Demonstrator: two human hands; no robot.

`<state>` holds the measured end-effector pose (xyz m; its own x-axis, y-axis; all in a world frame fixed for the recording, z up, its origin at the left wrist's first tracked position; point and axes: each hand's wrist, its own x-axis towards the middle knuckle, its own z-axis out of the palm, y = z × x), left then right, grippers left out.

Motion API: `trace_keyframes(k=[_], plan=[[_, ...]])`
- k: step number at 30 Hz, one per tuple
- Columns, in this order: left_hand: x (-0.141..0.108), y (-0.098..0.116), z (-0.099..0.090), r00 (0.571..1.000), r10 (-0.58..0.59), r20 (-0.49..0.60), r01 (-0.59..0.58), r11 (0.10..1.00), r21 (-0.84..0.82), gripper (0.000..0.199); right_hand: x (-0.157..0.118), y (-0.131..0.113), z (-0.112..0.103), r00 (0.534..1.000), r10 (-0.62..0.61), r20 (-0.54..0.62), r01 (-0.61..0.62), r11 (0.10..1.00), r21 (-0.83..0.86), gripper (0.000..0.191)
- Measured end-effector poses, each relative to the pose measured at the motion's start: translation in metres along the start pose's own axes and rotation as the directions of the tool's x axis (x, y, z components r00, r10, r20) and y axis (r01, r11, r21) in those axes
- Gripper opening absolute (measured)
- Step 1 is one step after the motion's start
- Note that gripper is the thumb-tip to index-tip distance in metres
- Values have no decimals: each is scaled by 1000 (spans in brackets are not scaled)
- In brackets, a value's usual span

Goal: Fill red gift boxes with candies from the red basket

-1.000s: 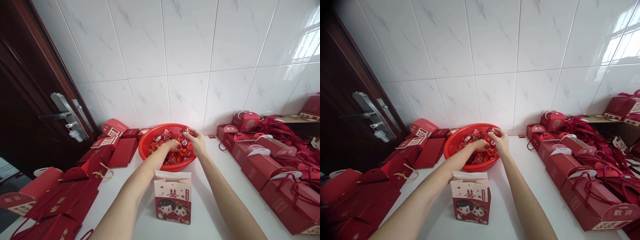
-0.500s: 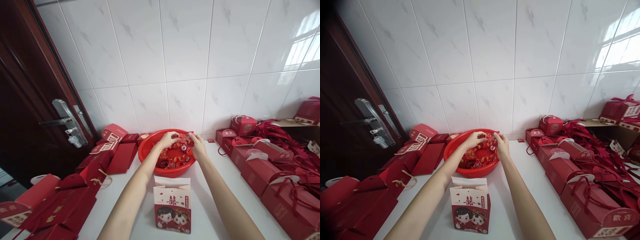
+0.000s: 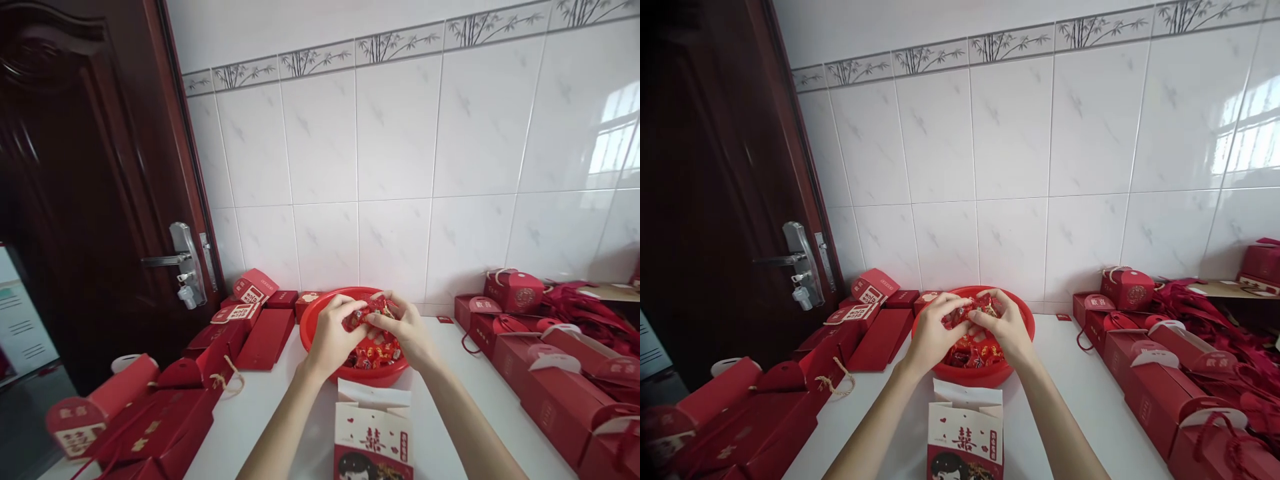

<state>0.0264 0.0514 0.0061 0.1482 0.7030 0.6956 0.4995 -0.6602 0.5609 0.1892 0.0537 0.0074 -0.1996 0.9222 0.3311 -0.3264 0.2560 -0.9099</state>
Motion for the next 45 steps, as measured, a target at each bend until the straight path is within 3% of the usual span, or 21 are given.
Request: trace_keyframes(k=[7,10,16,21,25,28,35,45], plan=[[-11,18,-8,997,70,35,-71,997,9,46,-12,-13,11,1000,-12,2,12,993,-115,33],[-12,23,-15,995,83,47,-82,996,-29,42,-15,-19,11,1000,-24,-12,22,993,-115,35],[-10,25,-32,993,-6,120,25,988,-153,44,-20,-25,6,999,-34,20,34,999,-6,36],[-10,29,-33,966,-64,249,159,909,-385,33,-22,-29,3,1000,-16,9,15,1000,21,38],[-10,33,-28,984,-84,157,148,875,-461,24,-25,-31,-1,998,-33,49,34,999,-32,36],[-12,32,-26,993,-99,62,116,896,-430,29,-27,-34,-6,996,-33,86,40,996,-85,39],[-17,31,-25,998,-56,8,56,965,-257,41,-30,-41,-13,994,-22,106,44,976,-212,40],[-22,37,-28,989,115,89,-104,988,-116,51,-32,-45,-10,997,-45,64,60,965,-257,36]])
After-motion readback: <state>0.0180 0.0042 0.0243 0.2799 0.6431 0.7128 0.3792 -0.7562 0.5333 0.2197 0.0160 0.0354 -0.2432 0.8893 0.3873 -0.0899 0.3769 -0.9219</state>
